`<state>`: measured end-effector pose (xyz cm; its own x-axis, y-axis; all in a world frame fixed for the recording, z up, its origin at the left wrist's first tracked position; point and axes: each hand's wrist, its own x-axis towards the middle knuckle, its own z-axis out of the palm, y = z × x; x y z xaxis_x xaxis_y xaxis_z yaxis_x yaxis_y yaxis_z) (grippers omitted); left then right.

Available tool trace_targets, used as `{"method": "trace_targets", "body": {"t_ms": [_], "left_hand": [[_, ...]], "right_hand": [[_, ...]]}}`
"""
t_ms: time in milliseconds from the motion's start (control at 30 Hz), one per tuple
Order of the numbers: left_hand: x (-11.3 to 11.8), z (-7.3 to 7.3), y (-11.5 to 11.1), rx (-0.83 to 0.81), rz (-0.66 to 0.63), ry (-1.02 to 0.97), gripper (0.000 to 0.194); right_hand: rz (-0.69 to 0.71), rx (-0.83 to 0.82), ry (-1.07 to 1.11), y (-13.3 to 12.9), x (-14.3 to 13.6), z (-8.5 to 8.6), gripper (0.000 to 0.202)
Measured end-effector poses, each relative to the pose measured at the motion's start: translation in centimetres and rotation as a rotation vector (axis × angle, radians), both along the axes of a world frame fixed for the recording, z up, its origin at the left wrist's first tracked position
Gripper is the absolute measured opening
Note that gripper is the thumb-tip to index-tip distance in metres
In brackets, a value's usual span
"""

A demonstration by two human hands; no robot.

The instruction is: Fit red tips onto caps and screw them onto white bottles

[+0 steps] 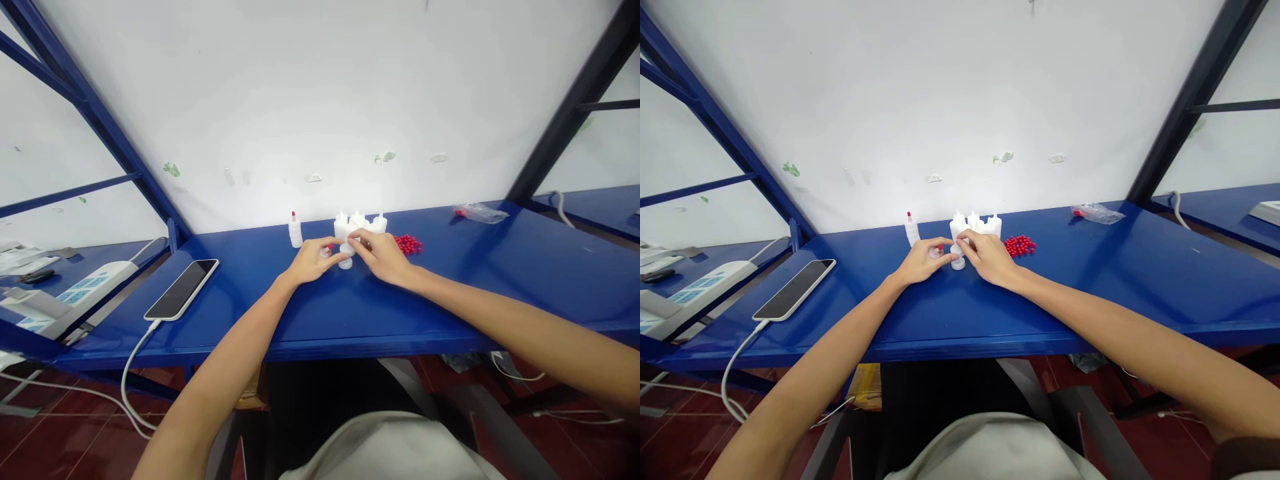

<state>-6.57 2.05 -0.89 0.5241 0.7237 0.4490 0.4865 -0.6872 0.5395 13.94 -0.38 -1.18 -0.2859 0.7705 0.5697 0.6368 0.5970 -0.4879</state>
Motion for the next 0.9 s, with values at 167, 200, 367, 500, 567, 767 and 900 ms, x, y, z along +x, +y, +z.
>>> {"method": "trace_targets", "body": {"t_ms": [167, 200, 367, 500, 567, 767, 900], "left_hand": [[-0.1, -0.3, 0.1, 0.038, 0.022, 0.103, 0.048], [-0.1, -0.3, 0.1, 0.048, 0.032, 0.124, 0.047], [-0.5, -0.2, 0.2, 0.091, 0.066, 0.281, 0.043], [-0.5, -0.1, 0.3, 0.116, 0.111, 0.394, 0.045], [-0.5, 0.0, 0.1, 0.14, 0.135, 0.385, 0.047], [0.0, 0.7, -1.1, 0.292, 0.088, 0.329, 0.042], [0.9, 0.5, -1.5, 0.301, 0.044, 0.453, 0.023]], "right_hand": [[-0.019, -0.031, -0.086, 0.3, 0.0, -0.3, 0.032], [-0.024, -0.046, -0.106, 0.3, 0.0, -0.3, 0.032], [-0.05, -0.109, -0.22, 0.0, 0.0, -0.2, 0.03], [-0.082, -0.131, -0.273, -0.4, 0.0, 0.1, 0.025], [-0.087, -0.107, -0.262, -0.5, 0.1, 0.2, 0.025], [0.134, -0.066, -0.199, -1.1, 0.3, 0.4, 0.032], [0.237, 0.035, -0.324, -1.4, 0.2, 0.4, 0.03]]}}
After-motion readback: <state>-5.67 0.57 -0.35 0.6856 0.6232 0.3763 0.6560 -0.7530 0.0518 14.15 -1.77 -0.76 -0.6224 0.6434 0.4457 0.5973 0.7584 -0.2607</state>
